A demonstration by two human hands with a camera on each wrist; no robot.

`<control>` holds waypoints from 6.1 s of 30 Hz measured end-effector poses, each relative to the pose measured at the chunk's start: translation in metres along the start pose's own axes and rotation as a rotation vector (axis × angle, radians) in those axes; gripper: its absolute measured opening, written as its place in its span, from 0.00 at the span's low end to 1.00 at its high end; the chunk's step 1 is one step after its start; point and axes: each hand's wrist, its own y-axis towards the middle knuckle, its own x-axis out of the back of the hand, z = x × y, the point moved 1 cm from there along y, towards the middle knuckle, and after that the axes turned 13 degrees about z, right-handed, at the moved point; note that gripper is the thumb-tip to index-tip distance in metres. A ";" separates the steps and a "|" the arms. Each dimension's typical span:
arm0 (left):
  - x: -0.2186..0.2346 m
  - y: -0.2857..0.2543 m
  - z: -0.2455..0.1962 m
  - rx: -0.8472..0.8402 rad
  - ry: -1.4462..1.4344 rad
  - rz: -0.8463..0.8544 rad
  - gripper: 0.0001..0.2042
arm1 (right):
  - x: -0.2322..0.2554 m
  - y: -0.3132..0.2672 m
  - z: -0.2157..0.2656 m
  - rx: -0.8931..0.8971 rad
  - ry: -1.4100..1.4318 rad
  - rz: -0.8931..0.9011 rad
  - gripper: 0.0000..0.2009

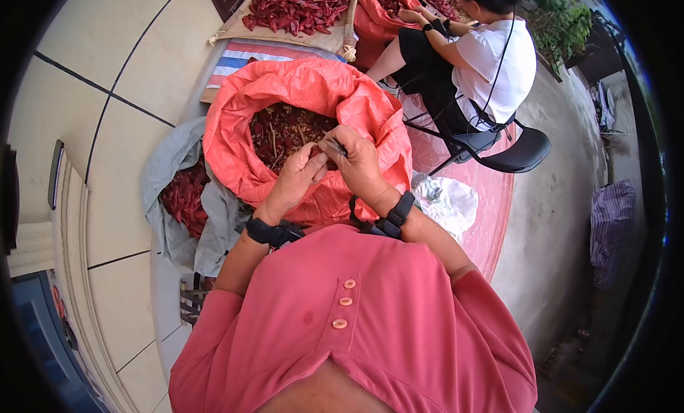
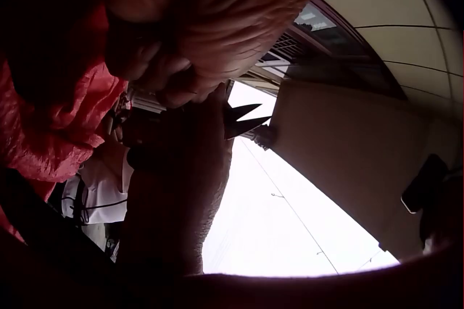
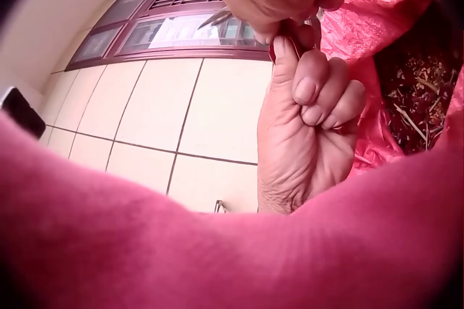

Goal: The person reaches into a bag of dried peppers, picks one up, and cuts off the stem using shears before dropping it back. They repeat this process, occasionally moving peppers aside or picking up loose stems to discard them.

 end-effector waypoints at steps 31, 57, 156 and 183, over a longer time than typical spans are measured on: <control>0.025 -0.050 -0.010 -0.277 0.503 -0.363 0.11 | 0.081 -0.090 -0.049 -0.572 0.269 -0.354 0.05; 0.027 -0.017 0.191 0.348 0.667 0.519 0.13 | 0.057 -0.238 -0.150 -0.954 0.191 -0.435 0.13; -0.021 -0.031 -0.043 -0.239 0.480 -0.478 0.08 | 0.039 -0.013 0.087 -0.063 -0.538 0.268 0.13; -0.017 -0.036 -0.018 -0.463 0.731 -0.470 0.07 | 0.023 -0.022 0.059 -0.272 0.114 0.236 0.12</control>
